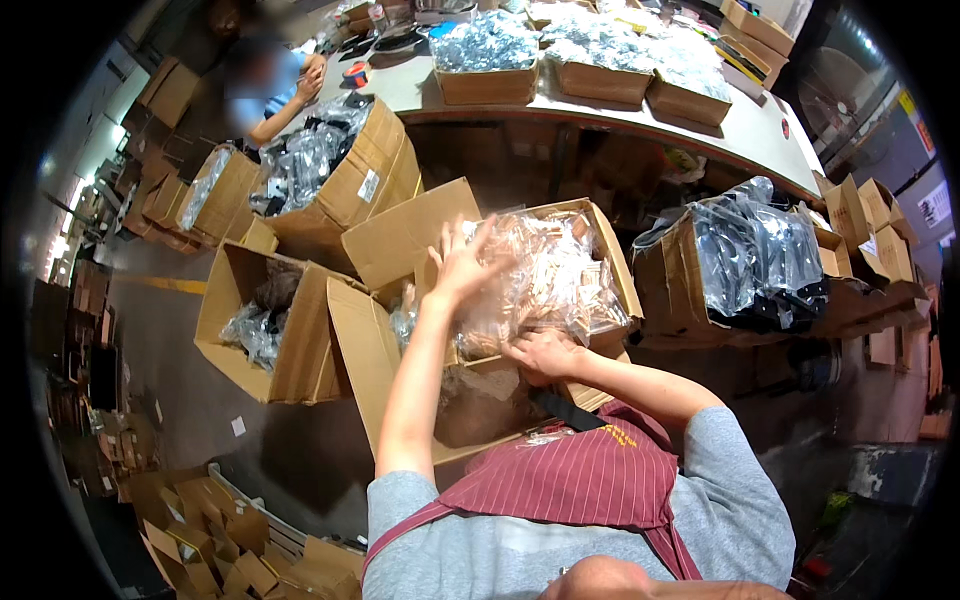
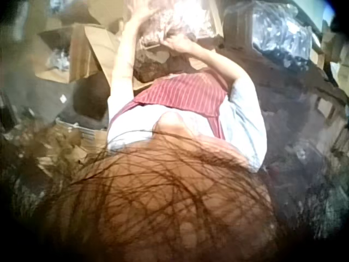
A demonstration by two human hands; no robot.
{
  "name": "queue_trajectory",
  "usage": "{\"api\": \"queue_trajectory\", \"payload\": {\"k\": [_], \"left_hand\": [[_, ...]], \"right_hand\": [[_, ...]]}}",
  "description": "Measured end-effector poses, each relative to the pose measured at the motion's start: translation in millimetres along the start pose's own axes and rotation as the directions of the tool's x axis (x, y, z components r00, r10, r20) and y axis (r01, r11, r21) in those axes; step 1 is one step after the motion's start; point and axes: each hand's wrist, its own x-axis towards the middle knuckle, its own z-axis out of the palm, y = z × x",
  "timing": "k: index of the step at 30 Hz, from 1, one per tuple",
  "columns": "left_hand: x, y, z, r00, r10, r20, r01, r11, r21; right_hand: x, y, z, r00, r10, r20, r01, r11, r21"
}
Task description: The person places multiple small plastic-wrapped items into a cardboard box, arranging them by hand. The person continues to fill the box with similar items from a nearby pile.
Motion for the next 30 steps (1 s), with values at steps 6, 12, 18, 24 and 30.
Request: {"api": "queue_trajectory", "payload": {"k": [6,12,18,24,30], "left_hand": [[-35,41,16,0.976,0.128,0.174,-0.120,0.991,-0.055],[-46,49,33,0.988,0.090,0.126,-0.105,0.988,0.110],[-44,52,31,0.993,0.068,0.092,-0.076,0.994,0.084],[-54,81,19,0.941,0.335,0.057,-0.338,0.939,0.060],[-32,113,73,0.881,0.471,-0.038,-0.457,0.871,0.181]], "right_hand": [[-4,-5,-16,0.992,0.095,0.078,-0.106,0.983,0.152],[-1,-6,-22,0.998,0.022,0.061,-0.030,0.990,0.141],[-7,-2,-25,0.998,-0.053,-0.025,0.055,0.992,0.116],[-8,9,1,0.992,-0.013,-0.129,0.058,0.933,0.355],[-8,32,88,0.927,-0.373,-0.044,0.356,0.909,-0.216]]}}
